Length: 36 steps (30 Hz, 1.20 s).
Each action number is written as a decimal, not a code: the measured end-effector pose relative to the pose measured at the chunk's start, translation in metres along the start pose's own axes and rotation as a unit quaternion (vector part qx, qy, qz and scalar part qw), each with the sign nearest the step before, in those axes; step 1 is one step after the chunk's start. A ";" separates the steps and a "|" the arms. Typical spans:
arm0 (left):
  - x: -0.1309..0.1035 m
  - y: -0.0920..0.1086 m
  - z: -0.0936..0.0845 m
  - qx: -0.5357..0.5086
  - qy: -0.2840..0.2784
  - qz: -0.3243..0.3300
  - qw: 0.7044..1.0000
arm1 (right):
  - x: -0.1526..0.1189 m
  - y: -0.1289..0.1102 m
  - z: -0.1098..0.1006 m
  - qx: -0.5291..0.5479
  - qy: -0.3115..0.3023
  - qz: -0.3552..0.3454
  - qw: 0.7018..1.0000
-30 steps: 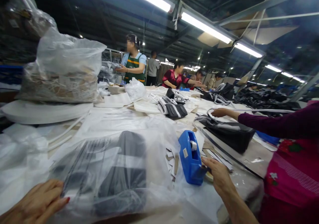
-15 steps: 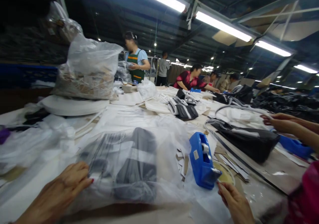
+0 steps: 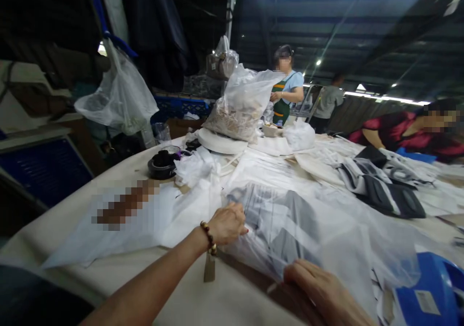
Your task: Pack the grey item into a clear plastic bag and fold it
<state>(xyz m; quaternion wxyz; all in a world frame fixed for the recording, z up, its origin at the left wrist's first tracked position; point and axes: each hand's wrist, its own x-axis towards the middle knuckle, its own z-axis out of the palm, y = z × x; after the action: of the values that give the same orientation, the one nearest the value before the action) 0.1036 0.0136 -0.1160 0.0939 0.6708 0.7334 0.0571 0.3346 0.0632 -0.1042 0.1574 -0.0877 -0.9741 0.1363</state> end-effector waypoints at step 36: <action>-0.023 0.006 -0.003 0.046 0.134 -0.023 0.990 | 0.021 0.058 0.014 -0.210 0.123 0.153 0.958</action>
<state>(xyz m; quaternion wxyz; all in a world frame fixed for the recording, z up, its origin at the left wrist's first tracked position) 0.1111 -0.0087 -0.1106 -0.0346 0.6439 0.7563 0.1108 0.3177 0.1191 -0.1281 0.2317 -0.2828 -0.9288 -0.0611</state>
